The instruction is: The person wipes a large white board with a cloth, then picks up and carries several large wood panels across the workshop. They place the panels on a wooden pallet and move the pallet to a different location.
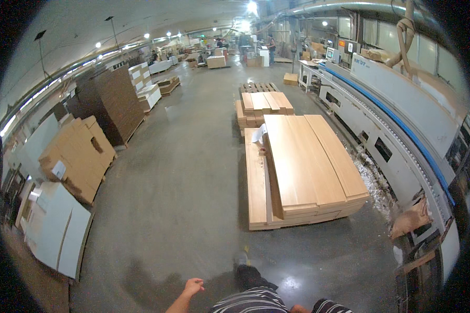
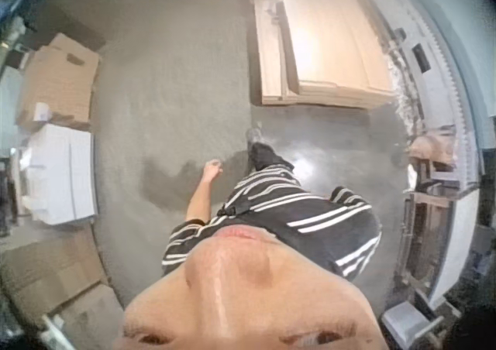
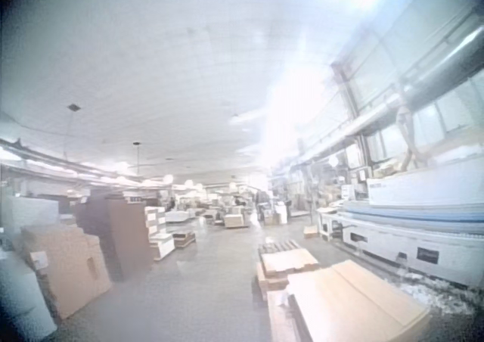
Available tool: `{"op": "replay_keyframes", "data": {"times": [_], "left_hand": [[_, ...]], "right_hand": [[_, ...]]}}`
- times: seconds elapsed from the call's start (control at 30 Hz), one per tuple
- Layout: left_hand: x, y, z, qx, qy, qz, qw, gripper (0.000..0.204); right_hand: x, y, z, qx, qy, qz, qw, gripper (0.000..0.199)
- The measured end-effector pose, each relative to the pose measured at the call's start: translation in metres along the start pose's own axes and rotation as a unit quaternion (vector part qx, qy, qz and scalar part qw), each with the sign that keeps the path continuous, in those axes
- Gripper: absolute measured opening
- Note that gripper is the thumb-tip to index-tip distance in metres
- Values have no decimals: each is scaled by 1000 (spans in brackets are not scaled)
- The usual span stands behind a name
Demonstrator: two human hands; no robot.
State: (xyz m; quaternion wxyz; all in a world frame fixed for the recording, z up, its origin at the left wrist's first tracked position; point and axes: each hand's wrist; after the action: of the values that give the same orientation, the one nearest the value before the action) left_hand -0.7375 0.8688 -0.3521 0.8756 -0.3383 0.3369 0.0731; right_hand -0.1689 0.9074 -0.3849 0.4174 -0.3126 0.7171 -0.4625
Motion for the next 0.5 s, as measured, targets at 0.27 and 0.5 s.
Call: {"op": "replay_keyframes", "data": {"times": [0.27, 0.5], "left_hand": [[-90, 119, 16, 41, 178, -74, 980, 26], [-182, 169, 89, -57, 85, -120, 988, 24]], "right_hand": [[-103, 130, -237, -62, -71, -52, 994, 21], [-273, 163, -638, -422, 104, 247, 866, 26]]}}
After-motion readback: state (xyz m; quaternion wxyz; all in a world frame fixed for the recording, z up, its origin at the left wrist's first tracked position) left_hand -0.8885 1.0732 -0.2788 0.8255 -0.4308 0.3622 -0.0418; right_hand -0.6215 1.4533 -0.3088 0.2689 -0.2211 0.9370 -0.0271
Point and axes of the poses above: each hand's wrist, its own y-axis towards the middle knuckle, its own x-axis out of the palm, z = x × y, and after that the axes turned 15 degrees about y, right-handed
